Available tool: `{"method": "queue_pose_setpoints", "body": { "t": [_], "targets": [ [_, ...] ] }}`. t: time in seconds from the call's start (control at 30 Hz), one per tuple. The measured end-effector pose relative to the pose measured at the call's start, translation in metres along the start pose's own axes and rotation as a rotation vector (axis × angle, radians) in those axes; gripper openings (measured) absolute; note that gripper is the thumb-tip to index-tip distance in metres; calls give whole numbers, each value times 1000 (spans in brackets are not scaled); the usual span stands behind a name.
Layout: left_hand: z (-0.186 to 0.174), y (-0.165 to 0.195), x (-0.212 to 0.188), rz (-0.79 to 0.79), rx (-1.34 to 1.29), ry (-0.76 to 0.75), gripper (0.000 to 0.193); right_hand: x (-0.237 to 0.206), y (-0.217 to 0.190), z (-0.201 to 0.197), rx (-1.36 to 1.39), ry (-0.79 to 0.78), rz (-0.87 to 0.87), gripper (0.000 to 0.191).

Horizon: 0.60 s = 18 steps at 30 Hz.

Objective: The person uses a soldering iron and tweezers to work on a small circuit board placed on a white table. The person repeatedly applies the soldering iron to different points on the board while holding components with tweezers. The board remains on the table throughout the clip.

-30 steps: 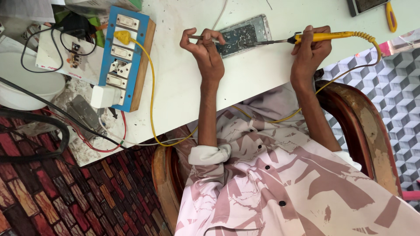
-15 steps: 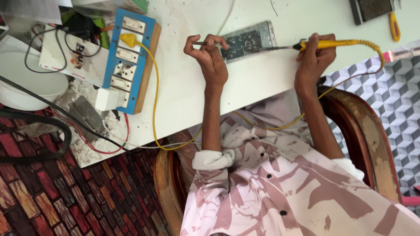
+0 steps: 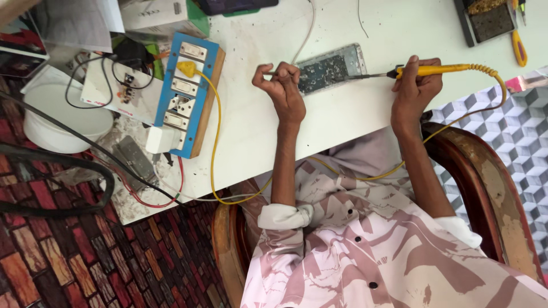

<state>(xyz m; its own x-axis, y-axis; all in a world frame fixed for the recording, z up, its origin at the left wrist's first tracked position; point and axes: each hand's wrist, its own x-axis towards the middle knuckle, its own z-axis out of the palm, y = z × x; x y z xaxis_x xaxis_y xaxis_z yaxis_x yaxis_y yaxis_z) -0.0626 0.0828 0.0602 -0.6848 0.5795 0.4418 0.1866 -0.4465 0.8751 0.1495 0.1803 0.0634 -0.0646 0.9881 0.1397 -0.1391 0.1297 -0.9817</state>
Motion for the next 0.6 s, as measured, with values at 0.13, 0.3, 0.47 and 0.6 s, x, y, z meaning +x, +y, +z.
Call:
{"method": "queue_pose_setpoints", "body": {
  "t": [0.13,0.3,0.47,0.6],
  "targets": [
    [1,5,-1,-51,-14,-42,19,2,-3,1,19,-1,-6,23],
    [2,5,2,-63,-20,-13,21,2,-6,2,-4,-10,-16,24],
    [3,3,-1,-69,16,-44,17,-2,-7,2,11,-19,-3,23],
    [3,9,-5,-103,59,24,17,-1,-6,5,12,-14,7,21]
  ]
}}
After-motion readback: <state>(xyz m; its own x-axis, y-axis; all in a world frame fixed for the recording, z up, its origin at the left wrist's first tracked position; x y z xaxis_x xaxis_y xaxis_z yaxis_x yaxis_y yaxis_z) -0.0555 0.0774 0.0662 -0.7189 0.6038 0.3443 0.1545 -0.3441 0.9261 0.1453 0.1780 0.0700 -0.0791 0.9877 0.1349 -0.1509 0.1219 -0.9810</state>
